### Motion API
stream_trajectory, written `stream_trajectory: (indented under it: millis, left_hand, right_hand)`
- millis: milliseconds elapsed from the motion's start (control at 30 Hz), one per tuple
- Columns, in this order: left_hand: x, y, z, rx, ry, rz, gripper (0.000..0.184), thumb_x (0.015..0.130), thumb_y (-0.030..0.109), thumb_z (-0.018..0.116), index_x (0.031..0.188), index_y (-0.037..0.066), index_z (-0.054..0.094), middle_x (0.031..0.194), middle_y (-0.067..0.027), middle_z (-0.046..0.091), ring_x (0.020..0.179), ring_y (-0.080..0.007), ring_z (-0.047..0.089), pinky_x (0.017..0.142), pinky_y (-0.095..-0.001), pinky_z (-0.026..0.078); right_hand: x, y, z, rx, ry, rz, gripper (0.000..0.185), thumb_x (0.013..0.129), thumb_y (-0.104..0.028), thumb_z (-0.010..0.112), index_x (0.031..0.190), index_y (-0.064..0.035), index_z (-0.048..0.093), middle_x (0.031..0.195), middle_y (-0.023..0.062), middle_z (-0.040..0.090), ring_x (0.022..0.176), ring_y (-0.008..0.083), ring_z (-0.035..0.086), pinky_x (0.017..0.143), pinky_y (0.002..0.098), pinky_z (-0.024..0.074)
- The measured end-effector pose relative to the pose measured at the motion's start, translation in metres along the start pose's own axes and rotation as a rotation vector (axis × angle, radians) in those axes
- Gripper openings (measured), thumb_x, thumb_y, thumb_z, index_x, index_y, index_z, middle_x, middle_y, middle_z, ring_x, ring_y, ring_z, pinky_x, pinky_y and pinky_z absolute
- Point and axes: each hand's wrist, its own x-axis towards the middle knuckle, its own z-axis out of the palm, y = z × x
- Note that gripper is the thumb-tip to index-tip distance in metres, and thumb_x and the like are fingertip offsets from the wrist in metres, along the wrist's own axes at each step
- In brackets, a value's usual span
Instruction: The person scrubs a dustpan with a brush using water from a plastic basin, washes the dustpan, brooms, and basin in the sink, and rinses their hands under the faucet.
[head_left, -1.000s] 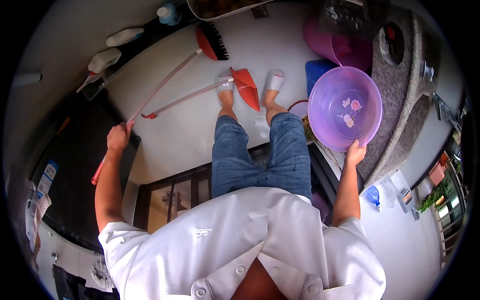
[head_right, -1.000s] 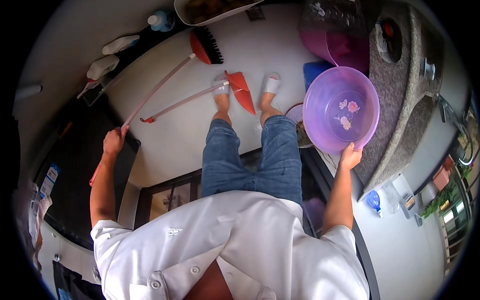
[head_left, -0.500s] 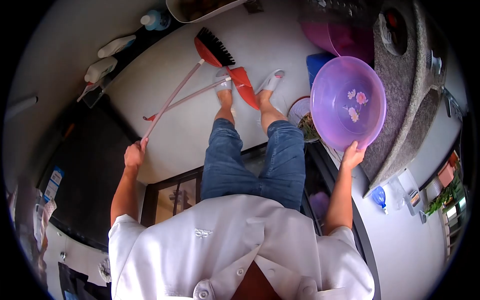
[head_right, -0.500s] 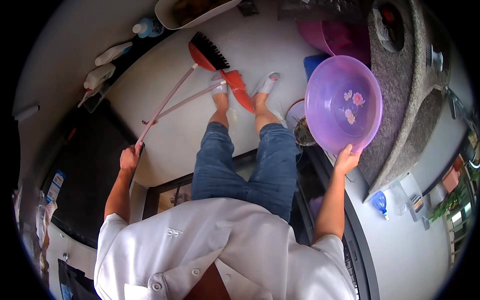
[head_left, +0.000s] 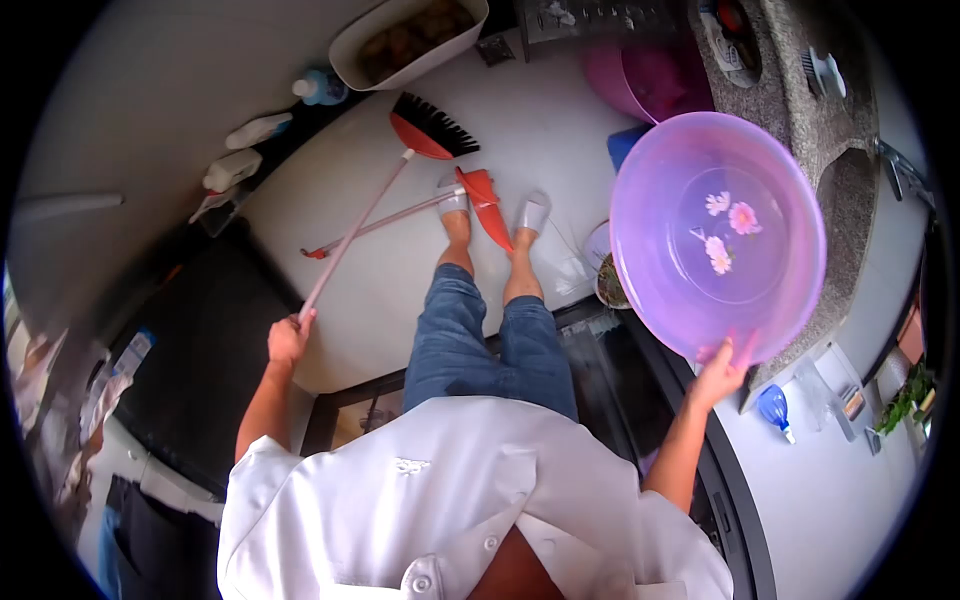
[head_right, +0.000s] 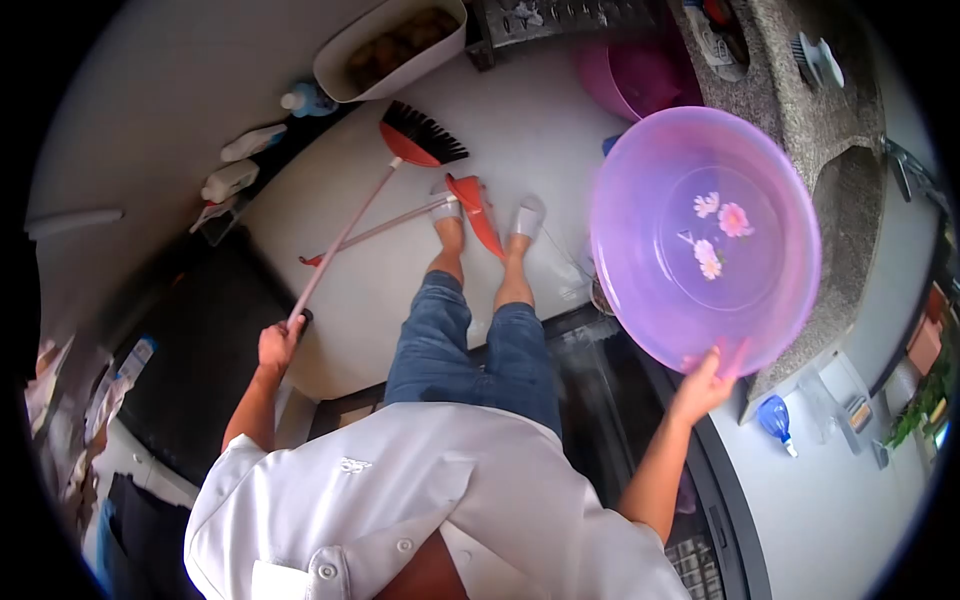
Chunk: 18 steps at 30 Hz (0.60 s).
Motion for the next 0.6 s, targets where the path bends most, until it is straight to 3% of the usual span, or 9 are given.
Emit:
stream_trajectory:
  millis: [100, 167, 267, 333, 367, 467, 533, 600]
  left_hand:
    - [-0.033, -0.006, 0.003, -0.03, 0.009, 0.043, 0.066, 0.095, 0.062, 0.052, 0.081, 0.0, 0.07, 0.071, -0.0255, 0.065, 0.075, -0.0454, 0.065, 0.071, -0.0508, 0.052]
    - [-0.054, -0.011, 0.004, -0.041, 0.009, 0.062, 0.066, 0.096, 0.061, 0.052, 0.079, -0.001, 0.069, 0.071, -0.026, 0.064, 0.073, -0.0454, 0.065, 0.07, -0.0507, 0.051]
    - [-0.083, -0.01, 0.005, -0.011, 0.075, 0.182, 0.063, 0.098, 0.055, 0.053, 0.072, -0.001, 0.063, 0.066, -0.0269, 0.061, 0.067, -0.0463, 0.063, 0.063, -0.0524, 0.048]
    - [-0.097, 0.003, 0.004, -0.002, 0.131, 0.313, 0.06, 0.098, 0.051, 0.055, 0.068, -0.001, 0.06, 0.063, -0.0261, 0.059, 0.06, -0.0457, 0.061, 0.056, -0.0511, 0.047]
    - [-0.097, 0.006, 0.007, 0.011, 0.149, 0.342, 0.059, 0.098, 0.049, 0.057, 0.067, -0.001, 0.057, 0.061, -0.0258, 0.058, 0.056, -0.0449, 0.06, 0.053, -0.0508, 0.046]
    - [-0.109, 0.046, -0.002, 0.048, 0.183, 0.336, 0.057, 0.097, 0.046, 0.06, 0.064, -0.001, 0.054, 0.058, -0.0251, 0.055, 0.054, -0.0436, 0.059, 0.051, -0.0495, 0.045]
    - [-0.121, 0.077, -0.005, 0.048, 0.188, 0.366, 0.055, 0.096, 0.044, 0.061, 0.064, 0.0, 0.054, 0.057, -0.0239, 0.055, 0.054, -0.0431, 0.059, 0.05, -0.0485, 0.044]
    - [-0.145, 0.124, -0.027, 0.078, 0.186, 0.381, 0.052, 0.095, 0.043, 0.064, 0.065, 0.001, 0.055, 0.056, -0.0226, 0.055, 0.054, -0.0428, 0.059, 0.049, -0.0466, 0.044]
  right_hand:
    - [-0.006, -0.034, -0.042, 0.164, 0.013, 0.049, 0.056, 0.097, -0.006, 0.051, 0.151, 0.0022, 0.036, 0.122, 0.0238, 0.067, 0.055, 0.0097, 0.057, 0.047, 0.0222, 0.0451]
    - [-0.008, -0.046, -0.079, 0.263, -0.025, 0.127, 0.057, 0.097, -0.007, 0.05, 0.151, 0.0021, 0.035, 0.124, 0.024, 0.066, 0.065, 0.0117, 0.061, 0.055, 0.0241, 0.0485]
    - [0.009, -0.07, -0.119, 0.515, 0.224, 0.276, 0.057, 0.097, -0.007, 0.05, 0.152, 0.0013, 0.035, 0.126, 0.0226, 0.064, 0.084, 0.0171, 0.065, 0.067, 0.0276, 0.0519]
    - [0.06, -0.017, -0.177, 0.597, 0.18, 0.255, 0.058, 0.094, -0.006, 0.054, 0.149, 0.0031, 0.038, 0.132, 0.0241, 0.057, 0.102, 0.0233, 0.063, 0.075, 0.0329, 0.0506]
    - [0.083, -0.017, -0.18, 0.573, 0.294, 0.216, 0.057, 0.094, -0.007, 0.055, 0.148, 0.003, 0.039, 0.132, 0.0229, 0.057, 0.104, 0.0242, 0.063, 0.076, 0.0338, 0.0511]
    - [0.191, 0.039, -0.176, 0.407, 0.527, 0.097, 0.053, 0.091, -0.011, 0.061, 0.14, 0.0043, 0.05, 0.122, 0.0187, 0.065, 0.106, 0.0261, 0.064, 0.079, 0.0384, 0.0523]
    - [0.263, 0.087, -0.176, 0.032, 0.66, -0.072, 0.049, 0.086, -0.018, 0.065, 0.129, 0.0057, 0.058, 0.114, 0.0203, 0.069, 0.102, 0.0332, 0.067, 0.083, 0.0427, 0.0524]
    - [0.346, 0.159, -0.189, -0.461, 0.622, -0.037, 0.05, 0.083, -0.031, 0.064, 0.121, 0.0011, 0.065, 0.111, 0.025, 0.07, 0.101, 0.0429, 0.067, 0.089, 0.0483, 0.0507]
